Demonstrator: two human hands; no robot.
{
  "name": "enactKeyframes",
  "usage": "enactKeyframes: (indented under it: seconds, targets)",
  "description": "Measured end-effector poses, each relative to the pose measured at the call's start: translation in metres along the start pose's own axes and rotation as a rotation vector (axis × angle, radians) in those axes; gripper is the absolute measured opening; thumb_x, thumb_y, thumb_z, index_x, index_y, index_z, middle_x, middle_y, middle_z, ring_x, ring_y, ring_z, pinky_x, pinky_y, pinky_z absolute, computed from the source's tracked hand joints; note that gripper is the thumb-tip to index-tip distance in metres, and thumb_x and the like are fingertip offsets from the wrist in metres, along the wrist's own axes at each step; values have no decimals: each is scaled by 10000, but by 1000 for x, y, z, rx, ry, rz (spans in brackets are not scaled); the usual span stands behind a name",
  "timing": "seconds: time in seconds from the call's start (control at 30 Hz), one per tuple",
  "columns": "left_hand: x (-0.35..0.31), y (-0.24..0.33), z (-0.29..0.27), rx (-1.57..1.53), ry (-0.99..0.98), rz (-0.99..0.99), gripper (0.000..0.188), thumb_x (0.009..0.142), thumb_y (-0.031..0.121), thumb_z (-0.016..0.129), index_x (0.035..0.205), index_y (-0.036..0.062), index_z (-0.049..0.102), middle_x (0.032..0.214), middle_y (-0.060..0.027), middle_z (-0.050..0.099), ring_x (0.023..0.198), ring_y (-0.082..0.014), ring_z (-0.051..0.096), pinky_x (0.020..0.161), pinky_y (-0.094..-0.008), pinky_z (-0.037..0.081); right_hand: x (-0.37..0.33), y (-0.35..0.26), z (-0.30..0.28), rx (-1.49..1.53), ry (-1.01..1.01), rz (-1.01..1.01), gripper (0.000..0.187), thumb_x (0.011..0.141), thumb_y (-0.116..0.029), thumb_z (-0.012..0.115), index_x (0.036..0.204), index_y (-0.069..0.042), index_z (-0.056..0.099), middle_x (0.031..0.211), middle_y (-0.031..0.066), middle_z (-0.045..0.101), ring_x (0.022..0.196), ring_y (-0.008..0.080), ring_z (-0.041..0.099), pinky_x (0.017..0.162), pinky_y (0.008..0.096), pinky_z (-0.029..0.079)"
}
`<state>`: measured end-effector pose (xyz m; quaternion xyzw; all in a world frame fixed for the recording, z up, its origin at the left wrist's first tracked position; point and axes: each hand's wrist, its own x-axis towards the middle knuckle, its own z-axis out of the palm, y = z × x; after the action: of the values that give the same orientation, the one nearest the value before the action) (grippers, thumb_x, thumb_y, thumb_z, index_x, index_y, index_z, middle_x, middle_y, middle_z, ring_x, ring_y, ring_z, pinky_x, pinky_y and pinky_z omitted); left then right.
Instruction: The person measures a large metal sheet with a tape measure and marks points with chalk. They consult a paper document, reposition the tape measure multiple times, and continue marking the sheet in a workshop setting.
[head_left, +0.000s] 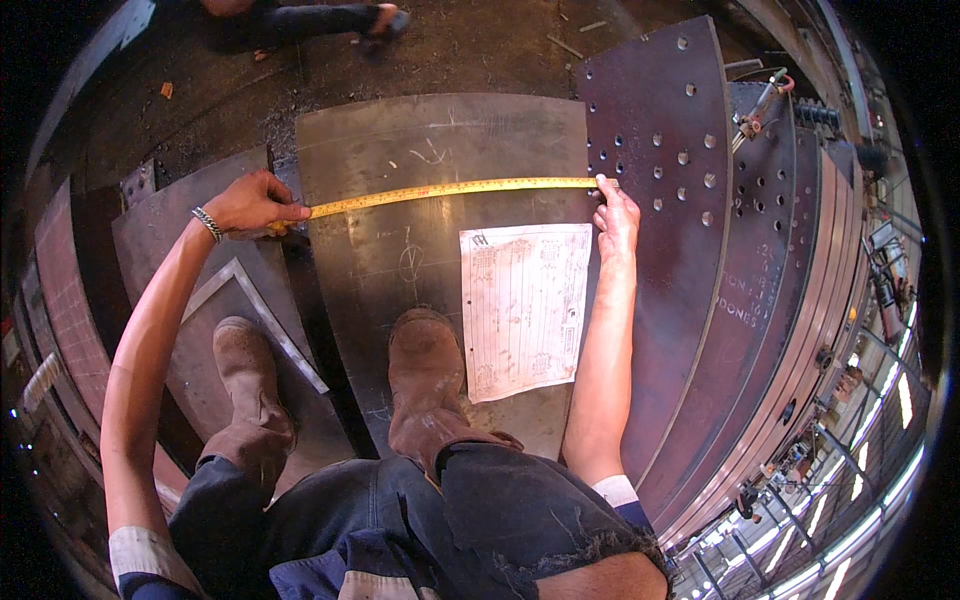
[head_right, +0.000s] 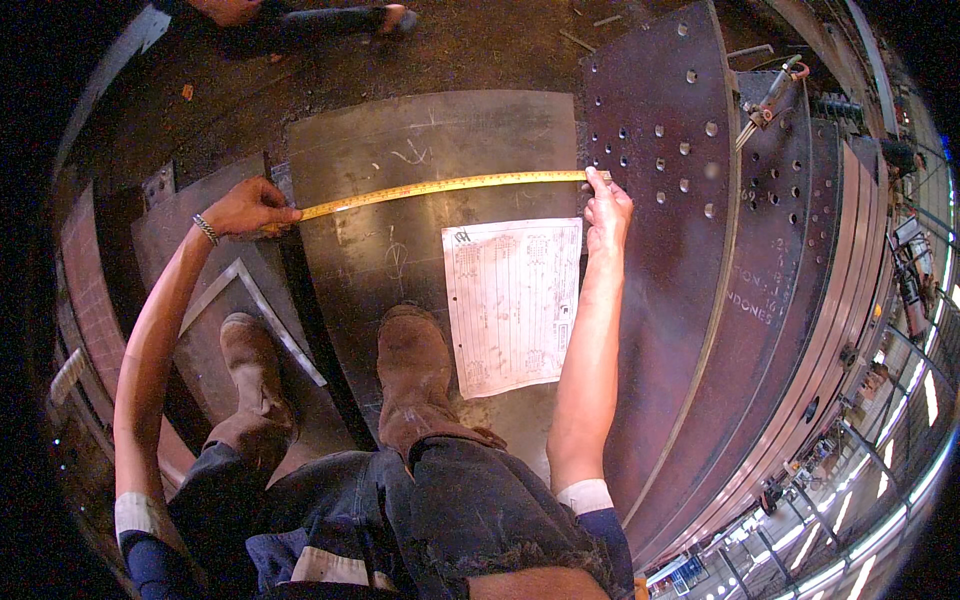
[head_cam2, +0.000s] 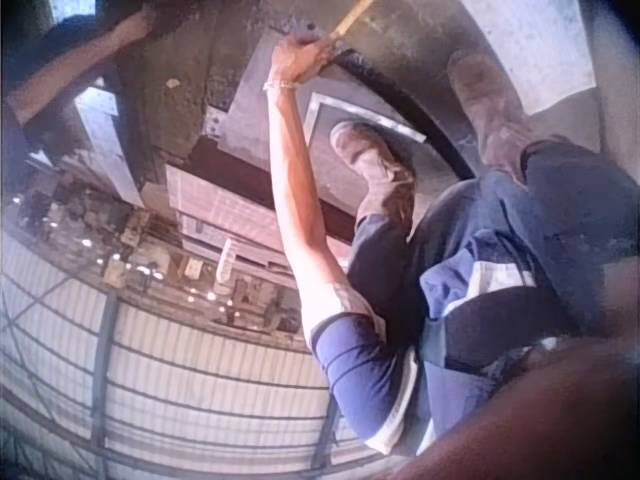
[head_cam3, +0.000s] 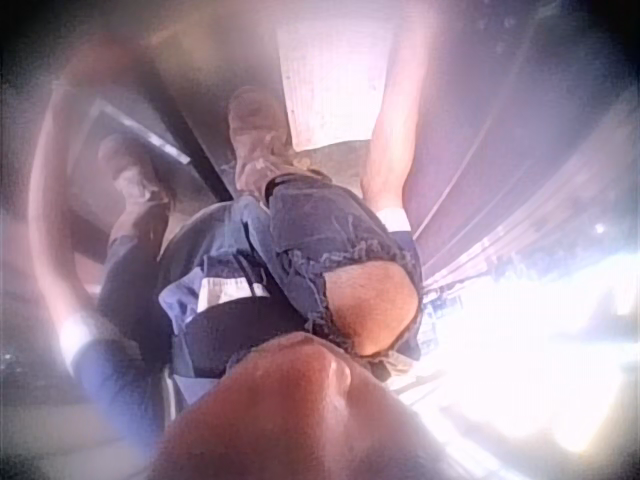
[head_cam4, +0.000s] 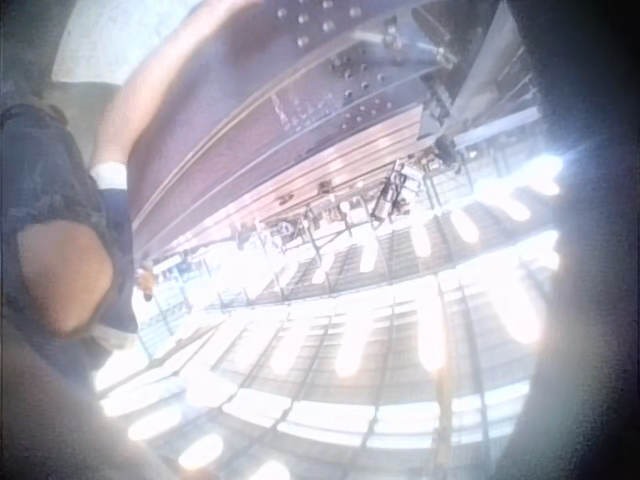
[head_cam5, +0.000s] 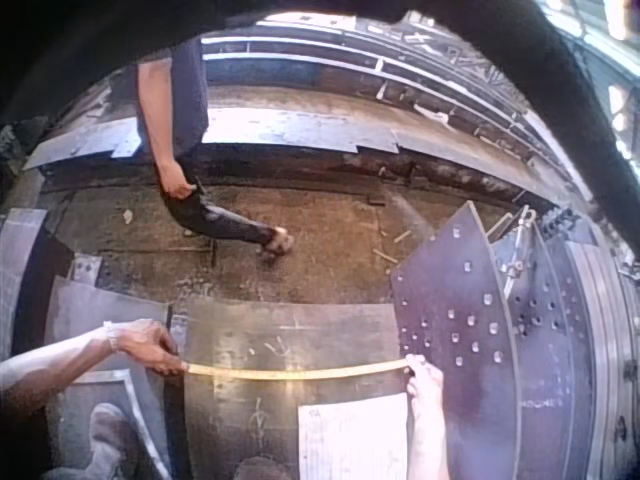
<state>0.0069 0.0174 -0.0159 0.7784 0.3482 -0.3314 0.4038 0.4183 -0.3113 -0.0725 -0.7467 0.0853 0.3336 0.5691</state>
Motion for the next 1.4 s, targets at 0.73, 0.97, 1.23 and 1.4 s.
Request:
enactKeyframes:
  seconds: [0.73, 0.97, 1.23, 1.4]
  targets:
    - [-4, 8, -4, 65, 29, -46, 629, 733, 689, 733, 913, 90, 801, 772, -103, 728, 718, -211, 682, 675, -356, 527, -11, 1, 6, -135, 8, -38, 200, 839, -212, 799, 872, -74, 658, 653, -74, 523, 418, -9, 314, 379, 194, 201]
    - [-4, 10, -5, 82, 18, -29, 618, 750, 680, 724, 906, 87, 799, 759, -98, 726, 704, -196, 680, 649, -344, 515, -9, -4, -3, -223, 100, -118, 269, 817, -190, 820, 928, -14, 650, 641, -81, 470, 445, -1, 331, 392, 192, 232]
    - [-3, 8, -4, 43, 16, 6, 600, 776, 651, 719, 838, 58, 787, 668, -82, 692, 611, -176, 637, 584, -348, 481, -4, 5, 0, -246, 75, -185, 267, 828, -170, 808, 960, -12, 636, 628, -81, 458, 445, 5, 339, 390, 196, 232]
    - [-3, 12, -2, 38, 39, 43, 572, 803, 615, 714, 810, 46, 773, 634, -86, 669, 579, -171, 616, 568, -353, 469, 0, 10, 1, -295, 76, -262, 267, 817, -176, 814, 938, -9, 645, 691, -45, 530, 539, 34, 404, 478, 225, 302]
